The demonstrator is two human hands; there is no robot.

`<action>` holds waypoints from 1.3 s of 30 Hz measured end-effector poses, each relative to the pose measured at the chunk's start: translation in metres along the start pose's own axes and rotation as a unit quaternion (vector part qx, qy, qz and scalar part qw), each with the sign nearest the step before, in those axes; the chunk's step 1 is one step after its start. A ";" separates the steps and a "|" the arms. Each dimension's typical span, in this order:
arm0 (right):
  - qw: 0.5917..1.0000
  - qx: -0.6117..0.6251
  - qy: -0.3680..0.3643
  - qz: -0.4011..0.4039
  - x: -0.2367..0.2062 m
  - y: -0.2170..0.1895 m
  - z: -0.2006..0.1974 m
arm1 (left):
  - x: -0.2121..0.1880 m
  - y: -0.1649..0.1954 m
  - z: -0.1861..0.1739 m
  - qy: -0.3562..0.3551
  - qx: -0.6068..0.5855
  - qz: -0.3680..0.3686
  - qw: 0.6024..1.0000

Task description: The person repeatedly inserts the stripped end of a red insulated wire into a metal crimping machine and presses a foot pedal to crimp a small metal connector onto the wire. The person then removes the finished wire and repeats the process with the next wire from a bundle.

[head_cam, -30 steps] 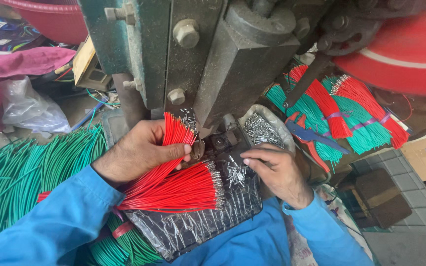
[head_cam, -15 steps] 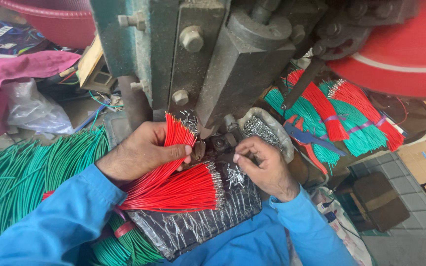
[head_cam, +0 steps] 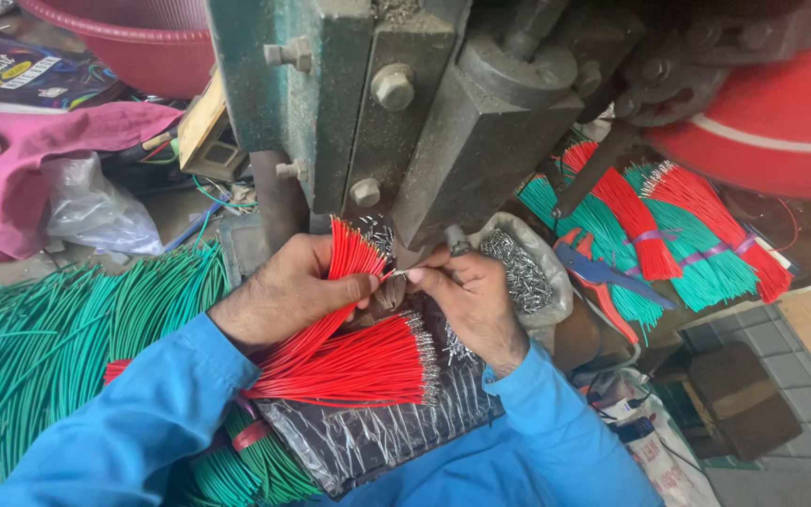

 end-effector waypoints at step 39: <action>0.970 -0.224 0.003 0.094 -0.059 -0.021 -0.040 | -0.001 0.000 0.003 -0.022 -0.008 0.006 1.000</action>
Point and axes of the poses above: each hand's wrist, its own x-axis towards the middle knuckle, its own z-axis out of the palm, y = z × x, the point moved 10 cm from there along x, towards the middle knuckle, and after that the axes turned 9 degrees about -y, right-handed, at the moved point
